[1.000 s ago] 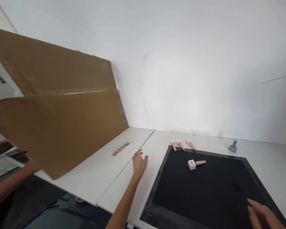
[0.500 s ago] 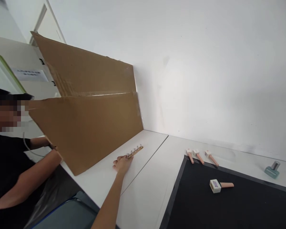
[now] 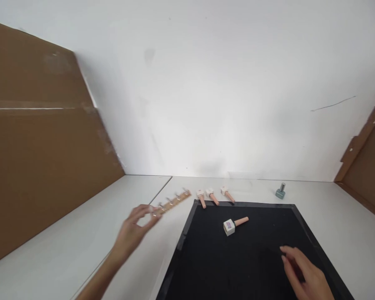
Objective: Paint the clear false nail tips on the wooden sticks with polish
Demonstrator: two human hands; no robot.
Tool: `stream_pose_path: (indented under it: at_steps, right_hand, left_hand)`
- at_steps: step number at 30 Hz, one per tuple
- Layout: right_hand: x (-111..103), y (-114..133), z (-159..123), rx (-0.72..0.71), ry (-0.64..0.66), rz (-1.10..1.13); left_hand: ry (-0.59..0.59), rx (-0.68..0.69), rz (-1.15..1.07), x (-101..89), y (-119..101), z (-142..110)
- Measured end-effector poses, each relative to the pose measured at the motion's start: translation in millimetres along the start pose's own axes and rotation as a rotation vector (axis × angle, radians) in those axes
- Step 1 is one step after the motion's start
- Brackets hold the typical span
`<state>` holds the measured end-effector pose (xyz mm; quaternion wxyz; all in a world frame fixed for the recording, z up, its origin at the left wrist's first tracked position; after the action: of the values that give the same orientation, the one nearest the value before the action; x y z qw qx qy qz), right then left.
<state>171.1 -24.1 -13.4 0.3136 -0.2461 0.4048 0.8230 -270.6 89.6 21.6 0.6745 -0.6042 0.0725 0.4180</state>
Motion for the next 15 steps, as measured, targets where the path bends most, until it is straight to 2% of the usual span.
stream_pose_path:
  at_steps: [2,4,7,9,11,15]
  right_hand:
    - [-21,-21,22,0.107,-0.038,-0.08]
    - [-36,-51,44,0.215,-0.029,-0.141]
    - [-43,-103,77,0.324,-0.029,-0.199]
    - [-39,-134,95,0.391,-0.014,-0.227]
    - [-30,-156,109,0.426,0.003,-0.241]
    - [-12,-177,125,0.457,0.042,-0.24]
  left_hand:
    - [0.189,0.166,-0.146,38.8,-46,-35]
    - [0.393,0.289,-0.212,77.1,-87,-76]
    - [0.635,0.432,-0.208,125.2,-128,-132]
    - [0.727,0.482,-0.167,149.5,-143,-157]
    - [0.786,0.507,-0.116,168.5,-151,-170]
    - [0.837,0.493,-0.044,192.7,-155,-174]
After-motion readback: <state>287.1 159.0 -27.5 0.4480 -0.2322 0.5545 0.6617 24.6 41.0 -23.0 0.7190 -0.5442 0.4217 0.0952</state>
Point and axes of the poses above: each hand's wrist, its own z-axis towards the middle knuckle, its own x-axis out of the palm, y = z × x, the point moved 4 cm from there along z, towards the middle knuckle, and after that the axes turned 11 degrees about -x, right-handed, at the moved point
